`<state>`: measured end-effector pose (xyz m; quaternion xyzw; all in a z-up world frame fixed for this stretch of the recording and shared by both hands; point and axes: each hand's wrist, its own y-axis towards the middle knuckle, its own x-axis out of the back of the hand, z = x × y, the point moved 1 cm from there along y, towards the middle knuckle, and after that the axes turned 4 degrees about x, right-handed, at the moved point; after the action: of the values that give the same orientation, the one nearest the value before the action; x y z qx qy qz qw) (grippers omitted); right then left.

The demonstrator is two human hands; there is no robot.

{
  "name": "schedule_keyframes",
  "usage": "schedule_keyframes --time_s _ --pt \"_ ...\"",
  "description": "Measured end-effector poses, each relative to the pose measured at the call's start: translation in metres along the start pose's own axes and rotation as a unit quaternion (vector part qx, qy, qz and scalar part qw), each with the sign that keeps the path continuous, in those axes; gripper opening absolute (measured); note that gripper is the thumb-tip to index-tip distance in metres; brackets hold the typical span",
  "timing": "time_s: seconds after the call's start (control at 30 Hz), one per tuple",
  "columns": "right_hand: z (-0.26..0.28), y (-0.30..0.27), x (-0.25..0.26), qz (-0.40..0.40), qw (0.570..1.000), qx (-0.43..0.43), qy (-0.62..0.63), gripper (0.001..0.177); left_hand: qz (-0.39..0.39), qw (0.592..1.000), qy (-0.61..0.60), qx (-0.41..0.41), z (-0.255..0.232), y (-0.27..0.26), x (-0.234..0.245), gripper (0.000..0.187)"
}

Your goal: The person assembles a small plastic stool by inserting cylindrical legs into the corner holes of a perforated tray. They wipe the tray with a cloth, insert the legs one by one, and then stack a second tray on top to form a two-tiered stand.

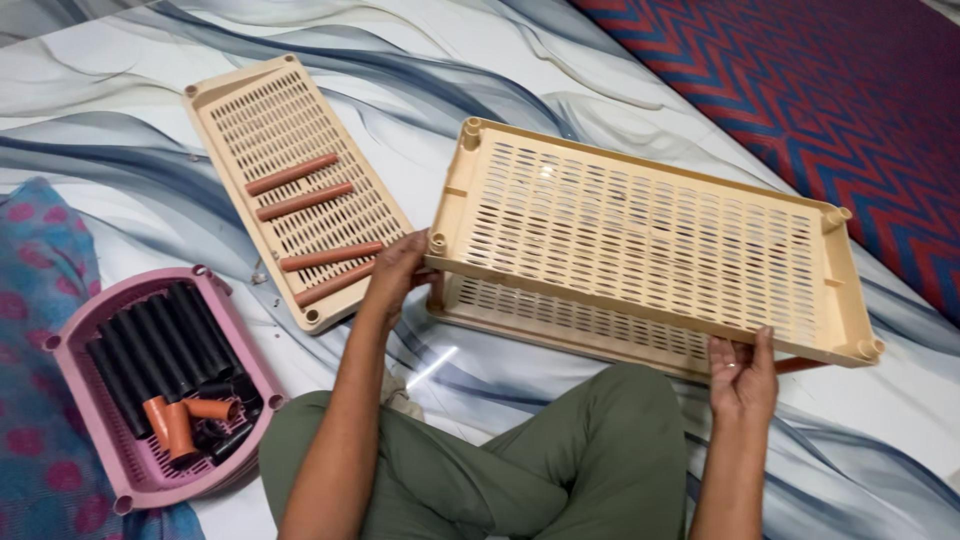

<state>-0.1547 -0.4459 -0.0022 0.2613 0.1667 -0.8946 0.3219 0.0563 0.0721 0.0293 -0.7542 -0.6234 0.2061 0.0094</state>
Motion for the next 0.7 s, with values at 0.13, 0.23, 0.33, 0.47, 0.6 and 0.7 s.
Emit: schedule_keyframes --time_s 0.13,0.23,0.33,0.47,0.6,0.7 --pt "-0.009 0.0 0.001 -0.051 0.998 0.035 -0.026 0.038 -0.005 1.0 -0.01 0.008 0.011 0.007 -0.001 0.044" --pt "-0.047 -0.025 -0.014 -0.015 0.996 0.062 0.06 0.042 -0.062 0.998 0.011 -0.021 0.017 0.016 0.007 0.042" --pt "-0.11 -0.094 -0.061 0.044 0.992 -0.077 -0.088 0.044 -0.203 0.97 0.07 -0.115 0.018 0.022 0.026 0.042" --pt "-0.166 -0.207 -0.185 0.448 0.834 -0.101 -0.306 0.075 -0.214 0.967 -0.08 -0.11 0.016 0.03 0.048 0.049" --pt "-0.16 -0.252 -0.323 0.616 0.627 0.267 -0.394 0.068 -0.182 0.944 -0.275 -0.027 0.016 0.028 0.07 0.054" --pt "-0.195 -0.267 -0.396 0.655 0.588 0.323 -0.348 0.065 -0.111 0.923 -0.367 -0.035 0.015 0.018 0.091 0.053"
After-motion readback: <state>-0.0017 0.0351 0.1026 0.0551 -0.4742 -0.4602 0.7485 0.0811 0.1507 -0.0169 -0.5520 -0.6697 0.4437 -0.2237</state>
